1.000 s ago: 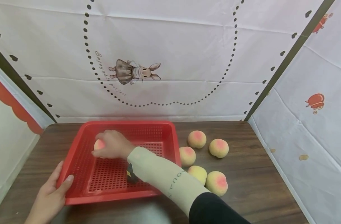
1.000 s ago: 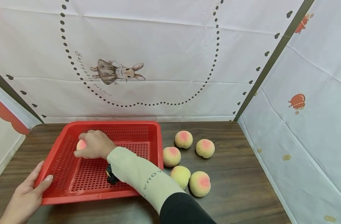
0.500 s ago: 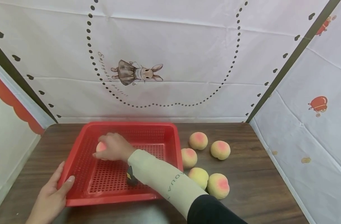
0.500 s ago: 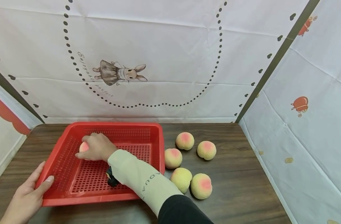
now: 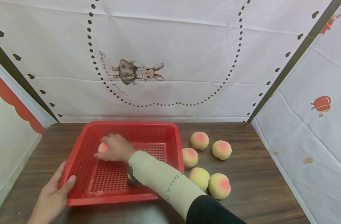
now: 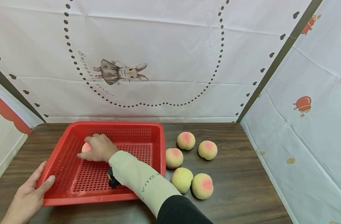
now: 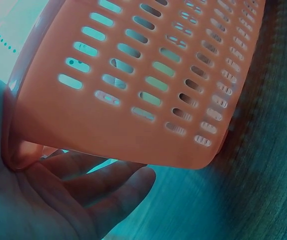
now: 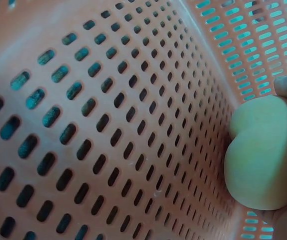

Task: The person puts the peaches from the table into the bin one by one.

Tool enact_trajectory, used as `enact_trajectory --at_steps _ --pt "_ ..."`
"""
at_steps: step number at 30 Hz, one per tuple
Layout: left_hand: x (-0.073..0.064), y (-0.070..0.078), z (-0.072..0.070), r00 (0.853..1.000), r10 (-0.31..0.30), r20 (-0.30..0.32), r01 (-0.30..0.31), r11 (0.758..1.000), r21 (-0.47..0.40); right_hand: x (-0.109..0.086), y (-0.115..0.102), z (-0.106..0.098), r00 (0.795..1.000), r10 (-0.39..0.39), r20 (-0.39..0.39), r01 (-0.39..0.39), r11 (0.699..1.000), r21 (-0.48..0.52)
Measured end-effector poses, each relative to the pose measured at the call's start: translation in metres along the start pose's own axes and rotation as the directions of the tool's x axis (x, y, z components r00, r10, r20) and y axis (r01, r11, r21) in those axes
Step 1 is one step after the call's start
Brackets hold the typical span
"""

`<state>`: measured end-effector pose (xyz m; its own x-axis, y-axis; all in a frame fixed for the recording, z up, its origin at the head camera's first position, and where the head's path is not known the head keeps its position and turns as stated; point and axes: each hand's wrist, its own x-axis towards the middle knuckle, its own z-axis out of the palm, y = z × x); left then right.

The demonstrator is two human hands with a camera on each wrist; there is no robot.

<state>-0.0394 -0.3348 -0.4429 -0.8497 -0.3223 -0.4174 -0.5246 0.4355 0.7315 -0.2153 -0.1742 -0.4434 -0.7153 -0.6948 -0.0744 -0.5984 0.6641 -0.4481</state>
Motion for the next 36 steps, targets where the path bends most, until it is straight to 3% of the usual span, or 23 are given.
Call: enact_trajectory --at_steps 16,25,36 --pt "0.0006 -0.0028 -0.0022 0.998 0.064 0.0 -0.064 0.998 0.023 0.001 0.0017 0.0082 0.999 -0.017 -0.039 0.016 1.0 -0.026" --pt "-0.0009 0.0005 -0.0004 1.0 0.024 0.004 -0.024 1.0 0.013 -0.0001 0.0026 0.009 1.0 0.015 -0.021 -0.015 1.0 0.024" --pt "-0.0024 0.001 -0.0016 0.999 0.03 0.022 -0.03 1.0 -0.008 -0.0014 -0.0006 0.0069 0.999 0.034 -0.007 -0.034 0.999 0.038"
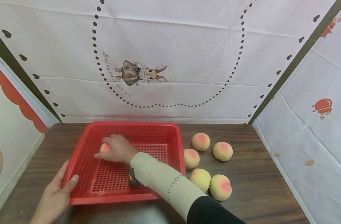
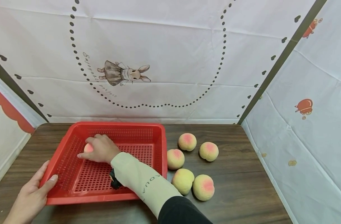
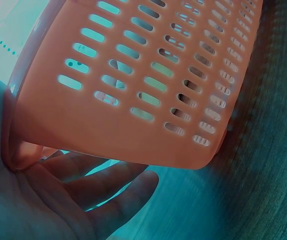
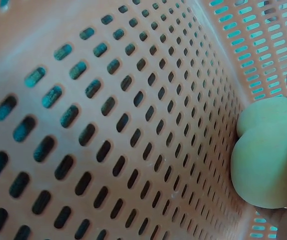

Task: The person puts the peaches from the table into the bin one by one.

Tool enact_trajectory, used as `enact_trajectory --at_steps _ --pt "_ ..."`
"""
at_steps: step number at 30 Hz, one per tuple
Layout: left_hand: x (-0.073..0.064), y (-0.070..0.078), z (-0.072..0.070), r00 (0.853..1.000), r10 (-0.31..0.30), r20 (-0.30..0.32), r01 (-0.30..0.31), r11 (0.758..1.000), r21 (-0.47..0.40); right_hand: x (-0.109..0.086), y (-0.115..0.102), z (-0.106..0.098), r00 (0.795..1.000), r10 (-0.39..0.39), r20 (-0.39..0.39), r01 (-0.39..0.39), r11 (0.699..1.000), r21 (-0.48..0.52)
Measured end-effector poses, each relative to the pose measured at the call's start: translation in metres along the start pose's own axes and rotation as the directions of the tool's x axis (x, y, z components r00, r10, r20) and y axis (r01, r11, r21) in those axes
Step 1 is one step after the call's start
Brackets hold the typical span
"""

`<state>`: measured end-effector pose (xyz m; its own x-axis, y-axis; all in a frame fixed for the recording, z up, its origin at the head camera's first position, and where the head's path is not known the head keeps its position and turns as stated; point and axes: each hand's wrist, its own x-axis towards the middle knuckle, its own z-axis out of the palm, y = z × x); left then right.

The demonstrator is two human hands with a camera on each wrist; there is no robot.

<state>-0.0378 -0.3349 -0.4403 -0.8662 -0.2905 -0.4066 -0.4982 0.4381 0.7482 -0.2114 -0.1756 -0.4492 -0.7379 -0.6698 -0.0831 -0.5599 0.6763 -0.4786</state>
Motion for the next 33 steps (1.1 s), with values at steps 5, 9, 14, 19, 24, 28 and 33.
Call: enact_trajectory --at_steps 5,9,14,19,24,28,33 --pt "0.001 -0.001 0.0 1.0 0.016 -0.001 -0.016 1.0 0.011 -0.001 0.0 -0.001 1.0 -0.012 0.001 0.012 1.0 -0.022" --pt "0.001 -0.002 0.001 1.0 0.017 -0.008 -0.017 1.0 0.018 -0.002 0.001 -0.003 0.999 -0.032 0.002 0.032 0.998 -0.048" --pt "0.001 -0.001 0.002 1.0 0.006 -0.014 -0.006 1.0 0.012 -0.003 0.001 -0.008 0.999 -0.051 0.013 0.052 0.997 -0.057" --pt "0.001 -0.001 0.001 1.0 0.023 0.0 -0.023 1.0 0.007 -0.004 0.0 -0.014 0.999 -0.047 0.023 0.049 0.997 -0.064" --pt "0.002 -0.002 -0.002 0.999 0.036 0.017 -0.036 0.999 0.001 -0.004 -0.001 -0.018 0.998 -0.048 0.042 0.05 0.998 -0.036" --pt "0.002 -0.001 -0.003 0.999 0.025 0.029 -0.025 1.0 -0.001 -0.006 -0.002 -0.021 0.996 -0.075 0.043 0.077 0.996 -0.055" --pt "0.003 -0.001 -0.003 0.999 0.025 0.036 -0.025 1.0 0.002 -0.007 -0.004 -0.027 0.994 -0.105 0.044 0.109 0.989 -0.1"
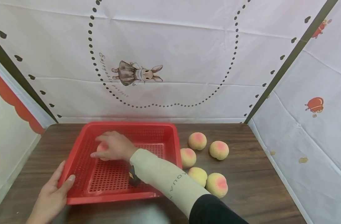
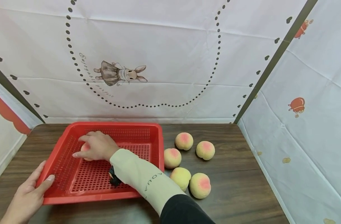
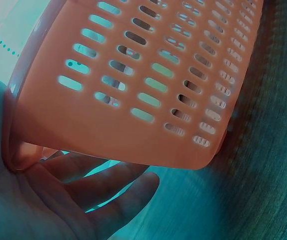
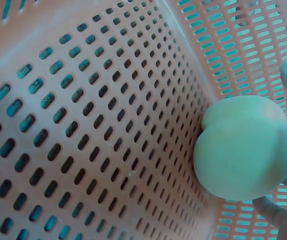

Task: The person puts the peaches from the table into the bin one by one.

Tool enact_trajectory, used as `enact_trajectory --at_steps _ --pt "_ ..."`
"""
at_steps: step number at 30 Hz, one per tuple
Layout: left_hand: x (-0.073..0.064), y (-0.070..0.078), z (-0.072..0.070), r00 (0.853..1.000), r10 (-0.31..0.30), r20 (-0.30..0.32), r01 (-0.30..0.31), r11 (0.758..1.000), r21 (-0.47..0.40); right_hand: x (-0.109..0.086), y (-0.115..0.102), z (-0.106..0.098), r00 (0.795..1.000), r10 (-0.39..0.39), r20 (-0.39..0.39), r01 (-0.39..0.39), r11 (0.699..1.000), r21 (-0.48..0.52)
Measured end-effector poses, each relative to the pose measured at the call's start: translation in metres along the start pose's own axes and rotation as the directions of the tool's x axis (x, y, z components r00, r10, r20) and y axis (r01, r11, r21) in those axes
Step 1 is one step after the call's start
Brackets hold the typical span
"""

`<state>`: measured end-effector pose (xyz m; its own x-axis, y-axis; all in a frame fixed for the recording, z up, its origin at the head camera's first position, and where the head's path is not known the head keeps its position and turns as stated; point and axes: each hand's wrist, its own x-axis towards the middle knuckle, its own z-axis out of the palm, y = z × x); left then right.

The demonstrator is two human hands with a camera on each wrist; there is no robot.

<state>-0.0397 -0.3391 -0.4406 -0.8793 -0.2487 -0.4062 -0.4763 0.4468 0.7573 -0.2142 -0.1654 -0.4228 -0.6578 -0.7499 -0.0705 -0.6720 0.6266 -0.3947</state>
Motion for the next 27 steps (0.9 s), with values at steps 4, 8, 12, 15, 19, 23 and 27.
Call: enact_trajectory --at_steps 4,8,12,15,19,23,27 --pt "0.0 0.001 -0.001 1.0 0.031 -0.005 -0.031 1.0 0.004 -0.001 -0.001 -0.008 1.0 -0.019 -0.005 0.019 0.998 -0.065" --pt "0.0 0.001 -0.001 0.998 0.055 -0.019 -0.055 0.998 0.011 -0.003 0.0 -0.016 0.999 -0.033 -0.001 0.033 0.995 -0.093" --pt "0.0 0.001 0.0 0.999 0.049 -0.024 -0.048 0.999 0.009 -0.007 0.001 -0.022 0.999 -0.034 0.004 0.035 0.996 -0.079" --pt "0.0 0.0 0.0 0.999 0.041 -0.023 -0.041 0.999 0.004 -0.009 0.003 -0.025 0.999 -0.037 0.011 0.038 0.997 -0.071" --pt "0.001 -0.001 0.0 0.999 0.039 -0.016 -0.039 0.999 0.002 -0.012 0.004 -0.031 0.998 -0.068 0.016 0.069 0.995 -0.07" --pt "0.002 -0.004 0.0 0.997 0.065 -0.028 -0.064 0.997 0.031 -0.015 0.005 -0.039 0.995 -0.093 0.026 0.095 0.994 -0.053" --pt "0.001 -0.005 -0.001 0.997 0.072 -0.031 -0.07 0.996 0.05 -0.022 0.007 -0.048 0.993 -0.112 0.043 0.113 0.993 -0.042"
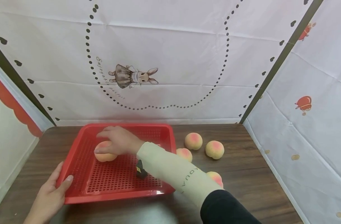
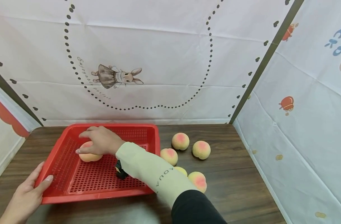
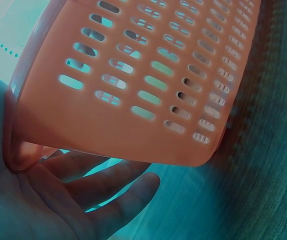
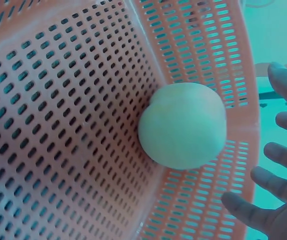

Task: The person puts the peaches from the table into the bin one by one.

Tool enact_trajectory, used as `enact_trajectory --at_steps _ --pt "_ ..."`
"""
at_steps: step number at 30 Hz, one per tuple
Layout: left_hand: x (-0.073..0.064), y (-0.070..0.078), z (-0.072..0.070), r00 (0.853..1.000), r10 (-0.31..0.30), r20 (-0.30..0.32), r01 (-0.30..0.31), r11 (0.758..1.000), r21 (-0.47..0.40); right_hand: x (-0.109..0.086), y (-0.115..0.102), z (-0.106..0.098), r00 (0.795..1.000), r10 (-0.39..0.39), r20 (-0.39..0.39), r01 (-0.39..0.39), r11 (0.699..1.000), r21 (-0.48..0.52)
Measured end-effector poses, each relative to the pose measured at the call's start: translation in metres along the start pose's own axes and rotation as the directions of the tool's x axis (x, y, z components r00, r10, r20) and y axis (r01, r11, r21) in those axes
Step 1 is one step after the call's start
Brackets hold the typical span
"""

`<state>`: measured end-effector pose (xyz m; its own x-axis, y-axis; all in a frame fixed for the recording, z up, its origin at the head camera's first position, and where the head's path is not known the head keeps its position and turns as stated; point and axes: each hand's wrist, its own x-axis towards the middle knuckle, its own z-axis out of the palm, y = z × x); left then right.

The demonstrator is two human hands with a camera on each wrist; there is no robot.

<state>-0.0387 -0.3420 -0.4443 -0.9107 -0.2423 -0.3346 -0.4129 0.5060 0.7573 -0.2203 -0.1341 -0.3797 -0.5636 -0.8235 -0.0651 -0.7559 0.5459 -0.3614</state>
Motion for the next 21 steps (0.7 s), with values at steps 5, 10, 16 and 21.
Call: enact_trajectory --at_steps 5,10,16,21 --pt "0.001 -0.001 -0.002 1.0 -0.018 0.013 0.018 1.0 0.025 -0.011 0.003 -0.012 0.999 -0.045 0.023 0.046 0.999 -0.024" --pt "0.002 -0.002 -0.003 1.0 0.003 0.019 -0.003 0.999 0.034 -0.023 0.005 -0.027 0.995 -0.098 0.031 0.1 0.992 -0.076" --pt "0.004 -0.002 -0.002 0.999 -0.03 0.043 0.029 0.999 0.014 -0.044 0.013 -0.047 0.996 -0.087 0.018 0.088 0.99 -0.108" --pt "0.003 0.0 -0.004 0.998 -0.044 0.05 0.043 0.999 0.03 -0.064 0.026 -0.063 0.998 -0.069 -0.001 0.068 0.993 -0.092"
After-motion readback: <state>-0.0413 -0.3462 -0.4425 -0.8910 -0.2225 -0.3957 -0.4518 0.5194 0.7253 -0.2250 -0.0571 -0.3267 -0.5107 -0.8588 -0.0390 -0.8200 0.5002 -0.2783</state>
